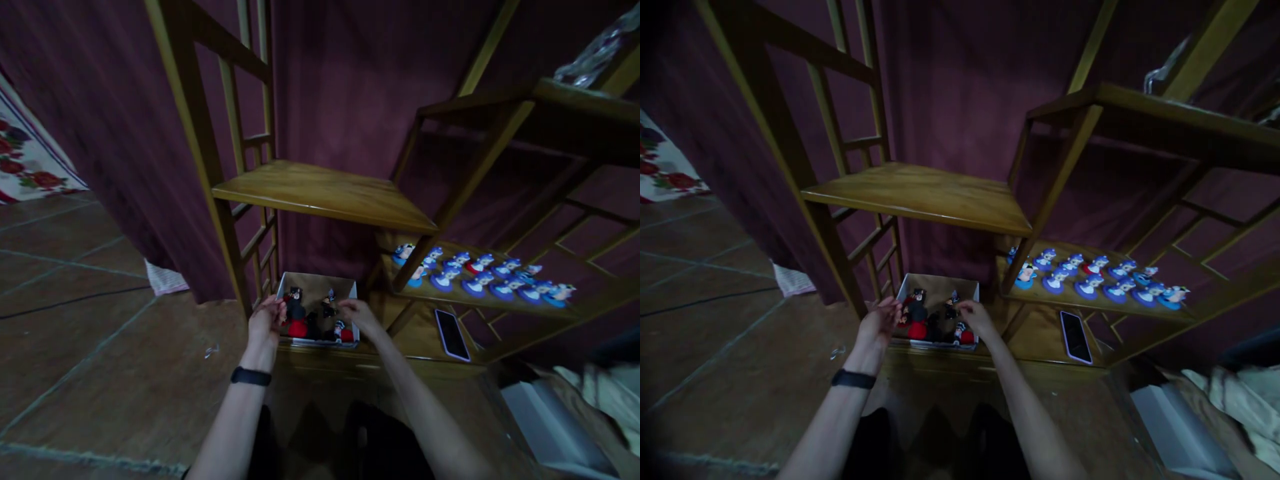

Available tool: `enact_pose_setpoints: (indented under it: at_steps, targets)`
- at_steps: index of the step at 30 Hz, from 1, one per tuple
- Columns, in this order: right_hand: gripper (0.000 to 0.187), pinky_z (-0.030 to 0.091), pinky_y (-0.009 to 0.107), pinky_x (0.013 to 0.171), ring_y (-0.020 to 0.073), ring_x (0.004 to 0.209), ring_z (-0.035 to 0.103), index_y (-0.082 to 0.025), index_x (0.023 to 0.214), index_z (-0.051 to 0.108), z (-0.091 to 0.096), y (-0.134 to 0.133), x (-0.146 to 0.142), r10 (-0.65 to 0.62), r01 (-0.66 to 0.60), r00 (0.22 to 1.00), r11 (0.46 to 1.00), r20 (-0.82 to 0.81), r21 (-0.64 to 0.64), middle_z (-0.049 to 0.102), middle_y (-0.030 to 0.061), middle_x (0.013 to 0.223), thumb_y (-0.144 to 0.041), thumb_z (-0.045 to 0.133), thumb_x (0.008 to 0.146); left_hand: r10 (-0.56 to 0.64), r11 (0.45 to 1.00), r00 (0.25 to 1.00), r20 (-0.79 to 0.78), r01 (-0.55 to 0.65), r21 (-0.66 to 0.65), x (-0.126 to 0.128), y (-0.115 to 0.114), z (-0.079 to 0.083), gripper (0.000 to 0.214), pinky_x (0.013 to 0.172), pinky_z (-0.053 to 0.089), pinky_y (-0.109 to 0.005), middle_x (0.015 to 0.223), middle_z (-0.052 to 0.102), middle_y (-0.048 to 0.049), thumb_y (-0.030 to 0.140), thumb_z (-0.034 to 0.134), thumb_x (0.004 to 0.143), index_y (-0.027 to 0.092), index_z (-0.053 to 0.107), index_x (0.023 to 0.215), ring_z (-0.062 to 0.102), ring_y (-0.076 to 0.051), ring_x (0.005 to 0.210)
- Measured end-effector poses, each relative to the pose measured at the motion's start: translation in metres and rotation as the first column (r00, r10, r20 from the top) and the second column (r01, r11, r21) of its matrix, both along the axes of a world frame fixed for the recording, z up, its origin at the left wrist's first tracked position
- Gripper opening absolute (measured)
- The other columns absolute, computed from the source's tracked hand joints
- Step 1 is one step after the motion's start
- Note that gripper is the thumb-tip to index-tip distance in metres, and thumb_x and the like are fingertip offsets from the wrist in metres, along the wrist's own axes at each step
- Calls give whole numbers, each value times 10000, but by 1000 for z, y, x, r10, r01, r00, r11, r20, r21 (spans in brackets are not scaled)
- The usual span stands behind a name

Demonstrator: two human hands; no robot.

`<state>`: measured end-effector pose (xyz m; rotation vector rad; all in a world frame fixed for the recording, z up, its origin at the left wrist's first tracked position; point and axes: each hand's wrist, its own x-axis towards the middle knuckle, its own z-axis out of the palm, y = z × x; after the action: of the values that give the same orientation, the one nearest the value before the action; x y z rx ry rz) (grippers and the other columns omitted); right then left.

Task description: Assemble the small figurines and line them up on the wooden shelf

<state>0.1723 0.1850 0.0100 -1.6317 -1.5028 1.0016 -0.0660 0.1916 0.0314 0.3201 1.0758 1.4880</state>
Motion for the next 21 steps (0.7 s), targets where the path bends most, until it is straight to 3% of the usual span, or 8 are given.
enact_pose_setpoints:
  at_steps: [5,9,12,15,21]
  targets:
    - [264,444,246,819,152,948,584,-217,988,609,-28,56,-22,-91,99,953,995,288,-14,643,23,1010,-166,435,797,11,999,995,96,-8,-39,-10,13,2,229,564,476,-153,752,604,-33,-5,455,738,137,546,892,599,-66,644]
    - [284,412,248,878,145,989,569,-237,991,611,-41,80,-48,14,-42,942,996,337,78,641,6,1028,-139,427,797,-2,997,985,174,16,-82,-10,20,8,236,564,488,-166,738,606,-35,-21,448,738,137,557,875,602,-73,633]
    - [328,385,253,918,135,1018,545,-265,1013,596,-50,89,-77,153,-219,923,963,353,155,615,-19,1070,-101,442,773,18,995,981,194,1,-96,-9,25,10,244,556,493,-175,722,607,-39,-31,452,726,136,567,862,604,-80,622]
    - [339,373,248,926,136,1045,519,-260,1076,561,-59,94,-102,220,-319,898,921,380,221,556,0,1146,-129,455,782,25,994,979,201,-2,-112,-9,27,10,236,551,496,-175,705,605,-36,-23,460,726,138,575,855,602,-81,614]
    - [324,402,239,848,135,945,552,-259,1094,522,-64,91,-115,203,-307,870,936,450,173,493,22,1131,-213,504,774,-14,992,979,203,39,-117,-11,28,12,214,535,494,-171,707,611,-40,-9,473,734,139,583,844,600,-82,604]
